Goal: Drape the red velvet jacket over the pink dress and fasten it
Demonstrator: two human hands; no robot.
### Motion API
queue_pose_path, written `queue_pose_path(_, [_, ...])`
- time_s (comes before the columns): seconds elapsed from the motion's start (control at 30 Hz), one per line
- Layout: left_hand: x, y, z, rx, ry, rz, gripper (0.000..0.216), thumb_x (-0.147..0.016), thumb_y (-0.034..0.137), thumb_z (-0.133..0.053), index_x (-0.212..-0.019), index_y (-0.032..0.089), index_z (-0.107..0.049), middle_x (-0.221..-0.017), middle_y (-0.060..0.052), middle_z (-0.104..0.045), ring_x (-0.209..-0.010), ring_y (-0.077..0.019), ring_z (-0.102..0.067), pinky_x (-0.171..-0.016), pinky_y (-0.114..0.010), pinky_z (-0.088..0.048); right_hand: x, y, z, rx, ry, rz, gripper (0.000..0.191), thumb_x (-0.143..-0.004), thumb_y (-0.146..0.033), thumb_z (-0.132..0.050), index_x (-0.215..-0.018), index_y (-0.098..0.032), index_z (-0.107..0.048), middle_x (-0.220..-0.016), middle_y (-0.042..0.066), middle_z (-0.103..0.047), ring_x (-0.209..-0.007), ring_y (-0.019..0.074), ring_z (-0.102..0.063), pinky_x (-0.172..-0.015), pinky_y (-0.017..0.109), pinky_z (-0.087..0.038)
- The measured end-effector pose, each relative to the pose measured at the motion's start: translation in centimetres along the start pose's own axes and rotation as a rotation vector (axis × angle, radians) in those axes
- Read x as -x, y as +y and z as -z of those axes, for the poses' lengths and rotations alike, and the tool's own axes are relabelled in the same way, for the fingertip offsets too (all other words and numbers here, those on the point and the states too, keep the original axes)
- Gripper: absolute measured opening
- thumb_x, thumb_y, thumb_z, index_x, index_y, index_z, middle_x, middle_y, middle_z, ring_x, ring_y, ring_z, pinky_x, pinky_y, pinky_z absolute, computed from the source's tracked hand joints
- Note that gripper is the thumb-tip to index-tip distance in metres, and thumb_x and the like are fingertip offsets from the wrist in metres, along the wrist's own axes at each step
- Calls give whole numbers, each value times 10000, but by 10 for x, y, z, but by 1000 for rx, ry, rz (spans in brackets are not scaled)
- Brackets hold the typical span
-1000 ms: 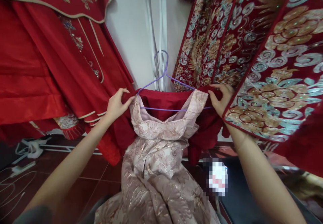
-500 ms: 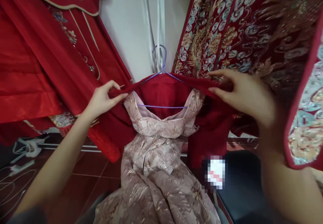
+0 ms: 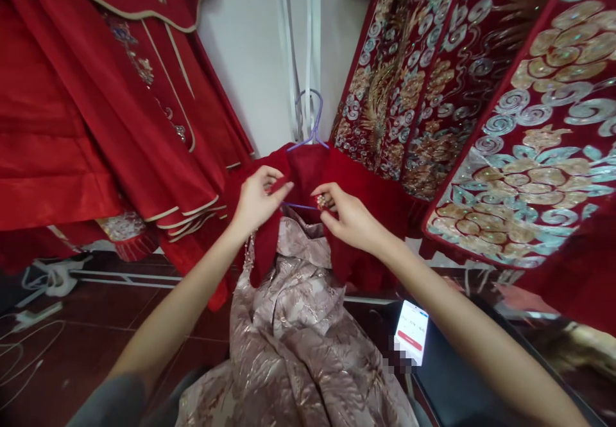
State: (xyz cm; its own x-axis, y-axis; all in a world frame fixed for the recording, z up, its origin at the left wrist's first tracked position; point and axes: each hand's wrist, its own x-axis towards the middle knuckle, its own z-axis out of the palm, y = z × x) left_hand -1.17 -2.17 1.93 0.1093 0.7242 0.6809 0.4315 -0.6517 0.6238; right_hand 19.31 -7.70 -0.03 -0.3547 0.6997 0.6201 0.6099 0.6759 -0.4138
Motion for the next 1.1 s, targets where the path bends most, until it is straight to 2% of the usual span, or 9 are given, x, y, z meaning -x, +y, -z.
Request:
queue_pose_path(0.13, [20, 8, -21, 67, -154, -49, 252, -726, 94, -625, -948, 198, -568, -876, -16, -658, -770, -132, -629, -682, -243, -502, 0, -18, -12, -89, 79, 30, 350, -862, -204, -543, -1203, -238, -468, -998, 51, -633, -903, 192, -643, -811, 341, -558])
queue_pose_path(0.27, [31, -9, -20, 57, -173, -35, 290, -775, 134, -619, -1049, 229, -620, -920, -28, -667, -764, -135, -637, -695, -255, -531, 6, -11, -17, -58, 210, -40, 273, -907, -314, -549, -1170, -244, -569, -1094, 84, -606, -932, 208, -644, -801, 364, -591])
queue_pose_path(0.4, [36, -20, -18, 47, -111, -9, 266, -827, 222, -610, -1079, 270, -680, -890, -30, -667, -729, -137, -643, -694, -277, -556, 13, 3, -22, -158, 221, -103, 239, -924, -346, -536, -1124, -261, -635, -1080, 76, -604, -905, 194, -655, -760, 349, -617])
queue_pose_path(0.5, [40, -15, -21, 143, -68, 40, 264, -780, 220, -669, -1042, 247, -672, -837, -19, -673, -737, -135, -657, -699, -271, -568, 13, 3, -27, -236, 236, -88, 231, -911, -337, -567, -1112, -259, -651, -1079, 66, -617, -920, 190, -661, -810, 356, -610])
queue_pose_path(0.63, [42, -6, -26, 273, -5, 102, 230, -698, 125, -694, -882, 216, -590, -802, 1, -685, -767, -137, -684, -706, -259, -573, 11, -8, -30, -283, 273, -46, 204, -917, -329, -561, -1074, -269, -676, -1072, 54, -643, -941, 191, -660, -828, 356, -602])
queue_pose_path(0.83, [38, -5, -26, 281, -9, 96, 190, -674, 80, -665, -775, 204, -561, -761, 8, -680, -752, -140, -690, -719, -268, -576, 9, -16, -29, -164, 303, 9, 208, -923, -295, -548, -1065, -301, -700, -1034, 40, -667, -936, 201, -651, -745, 345, -598])
queue_pose_path(0.93, [37, -4, -26, 289, -26, 65, 169, -676, 53, -634, -740, 196, -572, -760, 5, -679, -756, -139, -693, -731, -266, -578, 10, -17, -28, -98, 288, 39, 240, -933, -267, -526, -1098, -325, -691, -1055, 33, -670, -963, 208, -646, -768, 358, -586])
queue_pose_path(1.1, [45, 0, -27, 302, -64, 76, 139, -727, 96, -635, -811, 202, -604, -841, -15, -709, -802, -145, -706, -744, -274, -595, 10, -15, -29, -20, 306, 25, 255, -941, -279, -508, -1122, -325, -682, -1053, 40, -669, -958, 216, -647, -774, 367, -584])
